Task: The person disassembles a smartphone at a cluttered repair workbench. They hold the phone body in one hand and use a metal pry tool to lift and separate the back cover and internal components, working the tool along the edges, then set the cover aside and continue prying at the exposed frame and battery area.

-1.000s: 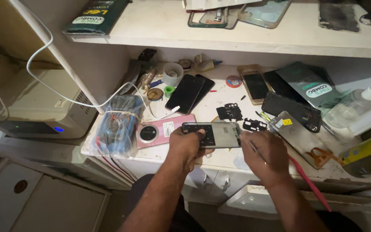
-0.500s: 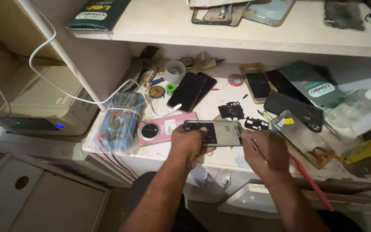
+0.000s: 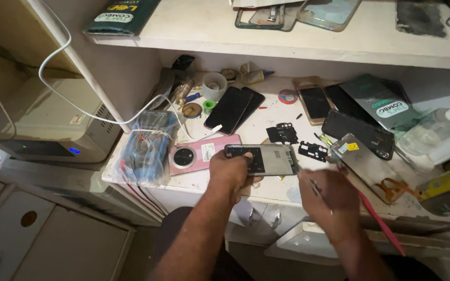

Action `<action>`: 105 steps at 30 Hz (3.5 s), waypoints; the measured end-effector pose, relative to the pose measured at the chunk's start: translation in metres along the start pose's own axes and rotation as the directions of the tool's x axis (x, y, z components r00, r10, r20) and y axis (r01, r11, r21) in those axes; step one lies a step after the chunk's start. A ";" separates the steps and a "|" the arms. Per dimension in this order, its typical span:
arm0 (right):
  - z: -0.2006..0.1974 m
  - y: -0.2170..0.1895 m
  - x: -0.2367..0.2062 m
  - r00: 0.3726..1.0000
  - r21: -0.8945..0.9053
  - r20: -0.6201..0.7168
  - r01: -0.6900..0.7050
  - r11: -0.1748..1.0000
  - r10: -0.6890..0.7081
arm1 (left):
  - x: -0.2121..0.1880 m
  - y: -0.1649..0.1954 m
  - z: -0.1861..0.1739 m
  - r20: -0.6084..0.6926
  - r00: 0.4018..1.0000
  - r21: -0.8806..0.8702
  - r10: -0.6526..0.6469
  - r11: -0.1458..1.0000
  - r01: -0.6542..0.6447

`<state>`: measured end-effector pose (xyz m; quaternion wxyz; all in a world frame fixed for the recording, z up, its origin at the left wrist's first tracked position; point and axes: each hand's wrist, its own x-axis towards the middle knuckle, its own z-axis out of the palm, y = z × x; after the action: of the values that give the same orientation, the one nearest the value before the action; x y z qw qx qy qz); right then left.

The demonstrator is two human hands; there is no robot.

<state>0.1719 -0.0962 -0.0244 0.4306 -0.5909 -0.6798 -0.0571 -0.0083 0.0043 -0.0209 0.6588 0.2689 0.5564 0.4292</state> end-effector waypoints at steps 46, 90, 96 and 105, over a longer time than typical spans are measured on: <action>0.011 0.008 0.000 0.970 0.050 -0.025 -0.239 0.970 0.240 | -0.007 0.008 0.002 -0.035 0.998 0.011 -0.058 0.998 0.058; -0.002 -0.005 -0.019 0.946 0.233 -0.033 -0.305 0.923 0.321 | -0.006 0.008 0.001 -0.003 0.999 0.024 -0.047 0.999 0.047; -0.002 -0.008 -0.017 0.988 0.185 -0.132 -0.049 0.981 0.075 | -0.008 0.010 0.001 0.014 0.999 -0.006 -0.046 0.999 0.046; 0.002 -0.002 -0.012 0.985 0.227 -0.091 -0.122 0.966 0.146 | -0.010 0.012 0.003 -0.008 0.999 0.015 -0.051 0.999 0.051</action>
<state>0.1681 -0.1046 -0.0321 0.5320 -0.5803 -0.6164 0.0164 -0.0083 0.0016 -0.0054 0.6654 0.2581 0.5688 0.4087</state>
